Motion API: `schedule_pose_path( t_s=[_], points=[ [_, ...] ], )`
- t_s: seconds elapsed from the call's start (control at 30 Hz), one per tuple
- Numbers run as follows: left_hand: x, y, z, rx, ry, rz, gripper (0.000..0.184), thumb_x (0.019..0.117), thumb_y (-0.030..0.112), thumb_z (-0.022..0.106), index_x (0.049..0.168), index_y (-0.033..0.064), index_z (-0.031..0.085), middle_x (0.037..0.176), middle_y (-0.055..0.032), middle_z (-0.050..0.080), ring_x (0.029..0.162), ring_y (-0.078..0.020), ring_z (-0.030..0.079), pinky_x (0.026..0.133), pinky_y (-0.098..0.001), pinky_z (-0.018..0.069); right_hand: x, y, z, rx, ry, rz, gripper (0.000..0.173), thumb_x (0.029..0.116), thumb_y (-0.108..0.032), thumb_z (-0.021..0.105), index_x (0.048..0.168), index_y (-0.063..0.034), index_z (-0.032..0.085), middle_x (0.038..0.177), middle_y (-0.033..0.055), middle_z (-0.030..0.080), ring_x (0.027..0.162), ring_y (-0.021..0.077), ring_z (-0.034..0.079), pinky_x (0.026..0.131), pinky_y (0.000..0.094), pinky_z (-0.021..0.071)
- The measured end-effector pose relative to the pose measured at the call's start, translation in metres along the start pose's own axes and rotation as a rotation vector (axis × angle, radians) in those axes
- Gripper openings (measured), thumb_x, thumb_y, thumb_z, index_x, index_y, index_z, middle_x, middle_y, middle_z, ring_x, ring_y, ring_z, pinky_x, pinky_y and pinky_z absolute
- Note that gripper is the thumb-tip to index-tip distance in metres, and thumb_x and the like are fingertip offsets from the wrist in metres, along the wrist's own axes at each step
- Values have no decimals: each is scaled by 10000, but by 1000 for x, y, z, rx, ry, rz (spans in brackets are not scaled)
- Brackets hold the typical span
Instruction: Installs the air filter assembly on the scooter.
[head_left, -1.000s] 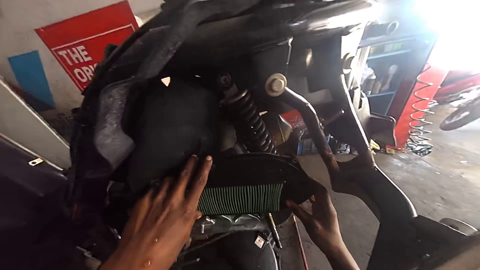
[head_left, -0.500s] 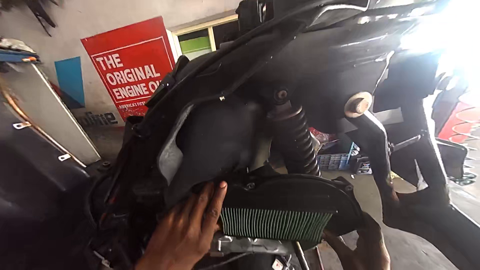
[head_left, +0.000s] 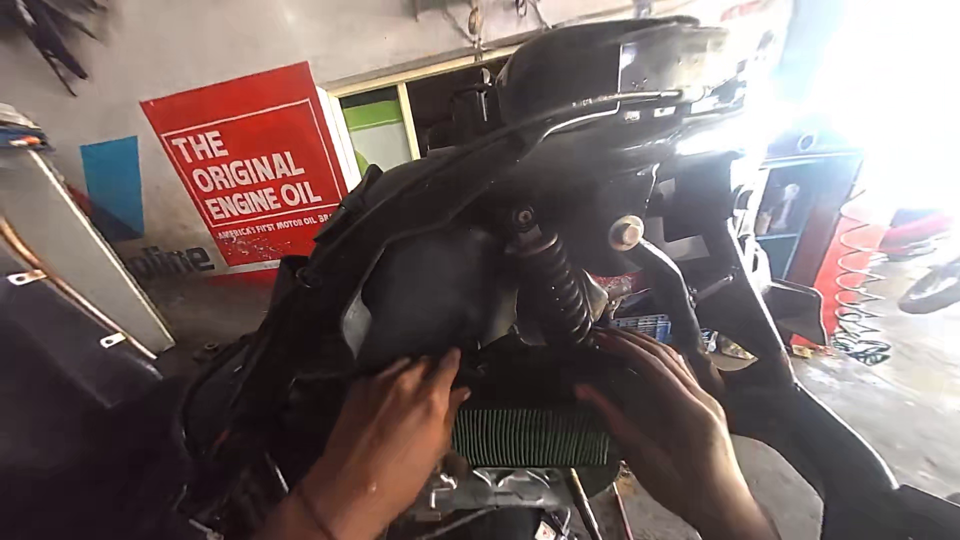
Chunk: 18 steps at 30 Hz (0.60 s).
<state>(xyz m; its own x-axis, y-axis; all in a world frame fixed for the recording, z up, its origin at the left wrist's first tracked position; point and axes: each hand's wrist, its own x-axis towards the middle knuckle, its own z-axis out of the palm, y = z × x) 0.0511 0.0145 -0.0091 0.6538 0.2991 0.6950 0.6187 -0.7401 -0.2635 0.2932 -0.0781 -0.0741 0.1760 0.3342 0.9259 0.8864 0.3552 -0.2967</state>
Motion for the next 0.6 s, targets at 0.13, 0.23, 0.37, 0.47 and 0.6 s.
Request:
schedule_pose_path(
  t_s=[0.13,0.23,0.37,0.47,0.6],
  points=[
    [5,1,-1,2,-46,-26,280,923,313,655,1038,94,785,771,-87,713,662,-277,717,538,-460,571,23,2,3,-71,-110,-28,279,945,-368,626,1026,-150,780,1051,-18,712,998,112,666,859,320,561],
    [6,1,2,0,-6,-45,271,905,332,646,975,115,792,705,-55,683,616,-245,695,507,-429,550,17,9,8,31,-84,4,244,948,-347,645,1024,-152,770,1013,-42,692,974,70,641,874,295,532],
    [10,3,-3,-19,-58,-56,238,916,301,671,981,106,791,702,-58,672,621,-252,687,514,-435,544,18,8,7,32,-97,8,245,946,-298,657,1026,-89,754,1019,25,699,980,116,656,872,315,542],
    [5,7,-8,-52,-117,-66,244,978,255,655,1095,71,765,821,-114,708,722,-310,709,570,-476,551,17,3,6,18,-115,-16,270,959,-242,672,1079,-11,741,1058,142,700,1018,227,656,898,384,526],
    [-16,18,-25,-83,-43,-125,324,1024,187,592,1311,71,688,1098,-143,739,826,-310,731,625,-472,569,2,-1,7,-37,-28,-75,300,1007,-174,634,1212,39,683,1187,242,669,1155,318,623,1008,418,488]
  ],
)
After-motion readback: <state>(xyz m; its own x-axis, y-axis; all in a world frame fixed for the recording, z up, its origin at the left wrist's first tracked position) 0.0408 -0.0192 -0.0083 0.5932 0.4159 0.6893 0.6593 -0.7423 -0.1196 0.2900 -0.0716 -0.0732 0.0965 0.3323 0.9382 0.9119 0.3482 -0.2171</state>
